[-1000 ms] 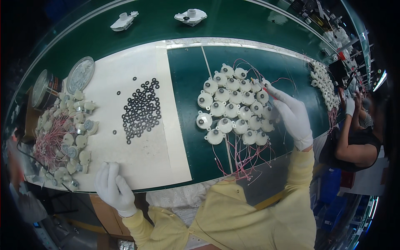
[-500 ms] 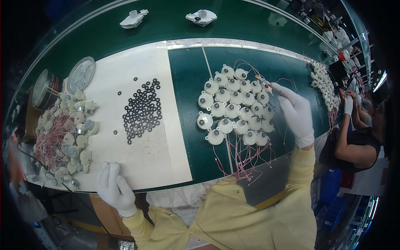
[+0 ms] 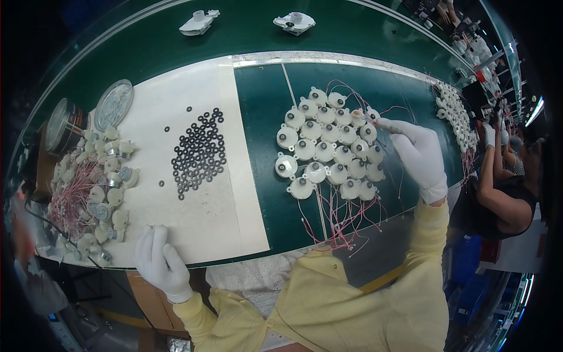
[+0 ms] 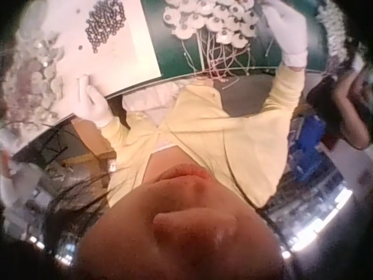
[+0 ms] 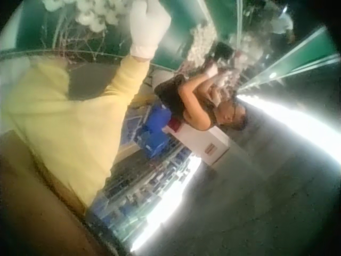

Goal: The person assembles small white electronic components with wires on a green workbench. They place black washers into the components, apply a silver paste with a brush, and then gather and bundle the finished units by their wires.

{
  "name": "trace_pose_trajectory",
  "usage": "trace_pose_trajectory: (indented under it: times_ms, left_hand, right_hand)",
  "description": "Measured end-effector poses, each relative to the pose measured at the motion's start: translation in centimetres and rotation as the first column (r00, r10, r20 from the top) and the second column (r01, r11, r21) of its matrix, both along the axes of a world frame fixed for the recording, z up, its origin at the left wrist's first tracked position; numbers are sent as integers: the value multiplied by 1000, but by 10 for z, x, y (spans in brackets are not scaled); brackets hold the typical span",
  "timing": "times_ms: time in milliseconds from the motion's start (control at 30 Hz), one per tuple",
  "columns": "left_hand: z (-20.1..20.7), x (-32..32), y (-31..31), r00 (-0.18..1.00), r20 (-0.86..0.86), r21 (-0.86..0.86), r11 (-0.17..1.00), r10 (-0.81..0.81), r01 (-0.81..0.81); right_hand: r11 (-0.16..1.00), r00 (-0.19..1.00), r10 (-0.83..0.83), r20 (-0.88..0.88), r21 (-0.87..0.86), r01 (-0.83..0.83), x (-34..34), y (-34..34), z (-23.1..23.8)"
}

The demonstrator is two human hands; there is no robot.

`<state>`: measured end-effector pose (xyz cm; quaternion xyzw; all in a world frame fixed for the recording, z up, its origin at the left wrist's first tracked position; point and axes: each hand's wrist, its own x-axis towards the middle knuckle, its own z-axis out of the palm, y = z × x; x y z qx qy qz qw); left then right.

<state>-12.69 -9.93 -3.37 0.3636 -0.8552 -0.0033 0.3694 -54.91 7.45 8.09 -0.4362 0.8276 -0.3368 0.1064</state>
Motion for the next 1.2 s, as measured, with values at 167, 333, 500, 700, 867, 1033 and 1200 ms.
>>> trace_pose_trajectory:
  times_ms: [167,333,500,700,867,1033,1200]
  left_hand:
    - [1,0,1,1000,-6,10,1000,-1,1]
    - [1,2,2,1000,-8,12,1000,5,-5]
    - [2,-6,-2,1000,-15,15,1000,-22,22]
    - [0,2,2,1000,-5,15,1000,15,-15]
    - [2,-1,1,1000,2,11,1000,1,-1]
    - [2,-1,1,1000,12,8,1000,11,-11]
    - [3,-2,1,1000,16,10,1000,17,-17]
  right_hand:
    - [999,999,-42,-3,26,42,3,7,6]
    - [998,997,-57,52,-3,57,5,0,7]
    - [998,995,27,-94,-56,-32,1,5,-1]
    - [997,991,-75,111,12,74,3,19,7]
    - [982,983,-162,83,-82,169,-10,35,5]
    - [982,980,-158,119,-83,168,-5,25,-1]
    - [987,975,-140,174,-53,151,-10,26,-10]
